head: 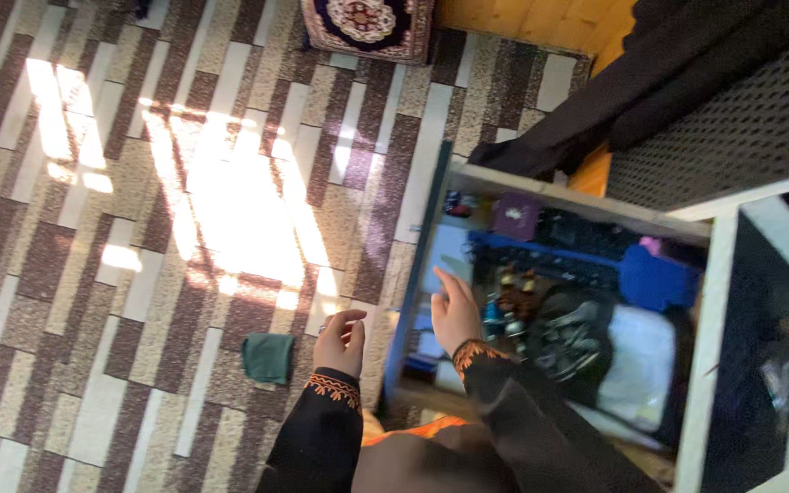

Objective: The person takes small objects out of an open dresser drawer, including small bottles, decorative tops, and charging cables, and handles them one at a time. They coil a cable, place items back into the drawer, and rearrange the contents.

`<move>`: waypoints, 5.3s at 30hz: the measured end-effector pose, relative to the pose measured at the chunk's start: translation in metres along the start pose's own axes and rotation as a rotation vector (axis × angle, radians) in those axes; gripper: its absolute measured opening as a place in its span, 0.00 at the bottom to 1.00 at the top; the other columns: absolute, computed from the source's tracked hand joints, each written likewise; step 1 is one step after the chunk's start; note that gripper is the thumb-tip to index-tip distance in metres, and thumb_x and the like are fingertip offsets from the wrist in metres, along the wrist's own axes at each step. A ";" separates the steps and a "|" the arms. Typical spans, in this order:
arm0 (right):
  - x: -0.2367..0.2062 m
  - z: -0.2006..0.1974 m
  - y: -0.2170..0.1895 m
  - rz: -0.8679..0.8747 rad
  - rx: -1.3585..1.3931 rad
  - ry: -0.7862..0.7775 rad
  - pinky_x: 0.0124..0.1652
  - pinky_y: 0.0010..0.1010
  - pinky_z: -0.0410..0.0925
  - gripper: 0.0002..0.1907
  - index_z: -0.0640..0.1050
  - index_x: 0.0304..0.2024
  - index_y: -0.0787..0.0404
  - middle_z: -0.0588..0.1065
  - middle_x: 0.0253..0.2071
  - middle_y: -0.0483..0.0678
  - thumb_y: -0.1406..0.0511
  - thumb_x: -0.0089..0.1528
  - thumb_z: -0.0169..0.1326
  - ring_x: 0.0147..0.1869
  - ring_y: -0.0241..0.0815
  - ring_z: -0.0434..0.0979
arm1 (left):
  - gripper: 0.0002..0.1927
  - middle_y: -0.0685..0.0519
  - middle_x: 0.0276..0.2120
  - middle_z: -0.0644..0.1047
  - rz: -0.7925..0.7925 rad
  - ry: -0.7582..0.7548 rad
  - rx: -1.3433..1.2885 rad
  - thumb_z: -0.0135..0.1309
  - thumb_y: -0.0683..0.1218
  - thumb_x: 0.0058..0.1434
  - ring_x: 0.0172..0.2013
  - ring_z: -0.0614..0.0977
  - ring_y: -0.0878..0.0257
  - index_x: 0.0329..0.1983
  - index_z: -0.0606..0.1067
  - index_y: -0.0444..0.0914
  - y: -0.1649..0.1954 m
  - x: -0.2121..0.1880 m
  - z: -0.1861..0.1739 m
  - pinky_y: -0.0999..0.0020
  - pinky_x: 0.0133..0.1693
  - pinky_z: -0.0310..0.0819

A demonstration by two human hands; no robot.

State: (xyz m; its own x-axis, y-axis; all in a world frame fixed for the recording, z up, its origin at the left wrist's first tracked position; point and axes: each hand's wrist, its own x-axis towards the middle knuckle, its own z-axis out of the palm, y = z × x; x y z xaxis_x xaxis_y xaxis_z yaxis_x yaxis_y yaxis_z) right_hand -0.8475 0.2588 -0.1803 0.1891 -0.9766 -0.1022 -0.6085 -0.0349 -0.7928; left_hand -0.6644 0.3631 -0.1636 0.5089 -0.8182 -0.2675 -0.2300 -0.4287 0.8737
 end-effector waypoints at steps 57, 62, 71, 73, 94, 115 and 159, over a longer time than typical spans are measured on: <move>0.730 0.432 -0.629 0.256 0.677 -0.365 0.41 0.25 0.70 0.13 0.80 0.51 0.62 0.81 0.44 0.44 0.66 0.64 0.56 0.44 0.34 0.81 | 0.08 0.54 0.33 0.82 0.181 -0.163 -0.375 0.53 0.43 0.65 0.33 0.81 0.67 0.43 0.80 0.36 0.169 0.925 -0.560 0.72 0.38 0.77; 0.804 0.437 -0.609 0.357 0.606 -0.311 0.41 0.25 0.71 0.16 0.80 0.52 0.61 0.81 0.43 0.44 0.66 0.62 0.59 0.43 0.35 0.80 | 0.08 0.55 0.33 0.83 0.105 -0.270 -0.394 0.55 0.43 0.65 0.33 0.81 0.68 0.44 0.80 0.36 0.164 0.994 -0.535 0.73 0.38 0.78; 1.088 0.407 -0.591 0.153 0.413 -0.150 0.40 0.30 0.73 0.19 0.79 0.53 0.63 0.81 0.42 0.48 0.65 0.60 0.60 0.41 0.38 0.80 | 0.09 0.57 0.37 0.83 -0.049 -0.195 -0.344 0.55 0.43 0.65 0.39 0.82 0.70 0.46 0.81 0.38 0.206 1.164 -0.490 0.72 0.44 0.78; 1.150 0.399 -0.594 -0.053 0.204 -0.052 0.45 0.31 0.74 0.18 0.81 0.51 0.61 0.83 0.43 0.48 0.65 0.58 0.61 0.45 0.39 0.83 | 0.09 0.56 0.36 0.82 -0.117 -0.191 -0.298 0.55 0.44 0.65 0.37 0.82 0.68 0.47 0.81 0.38 0.220 1.194 -0.475 0.71 0.43 0.77; 1.157 0.446 -0.554 0.160 0.599 -0.640 0.53 0.28 0.73 0.19 0.78 0.56 0.58 0.79 0.51 0.47 0.67 0.61 0.60 0.54 0.35 0.78 | 0.46 0.34 0.56 0.73 0.511 -0.046 0.566 0.69 0.45 0.35 0.58 0.73 0.36 0.61 0.67 0.33 0.280 1.265 -0.395 0.46 0.57 0.66; 1.188 0.482 -0.461 1.155 1.444 0.222 0.60 0.38 0.71 0.28 0.74 0.58 0.58 0.77 0.56 0.48 0.54 0.60 0.63 0.63 0.47 0.76 | 0.29 0.49 0.37 0.74 -0.220 -0.054 0.314 0.73 0.56 0.43 0.41 0.79 0.56 0.46 0.79 0.40 0.215 1.217 -0.414 0.60 0.44 0.76; 0.159 0.527 -0.463 0.582 0.667 0.792 0.52 0.32 0.71 0.16 0.76 0.51 0.61 0.78 0.45 0.47 0.67 0.62 0.61 0.51 0.38 0.78 | 0.29 0.44 0.44 0.83 -0.411 -1.700 0.072 0.69 0.51 0.54 0.43 0.85 0.58 0.53 0.78 0.27 0.006 0.579 -0.412 0.63 0.47 0.79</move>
State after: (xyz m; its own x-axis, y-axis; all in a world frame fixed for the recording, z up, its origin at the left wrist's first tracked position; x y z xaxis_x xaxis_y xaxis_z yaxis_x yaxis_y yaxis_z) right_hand -0.1293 0.2310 -0.1459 -0.6549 -0.6768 -0.3364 0.1208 0.3457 -0.9306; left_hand -0.0297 0.0448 -0.1459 -0.8091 -0.0980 -0.5794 -0.3777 -0.6687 0.6405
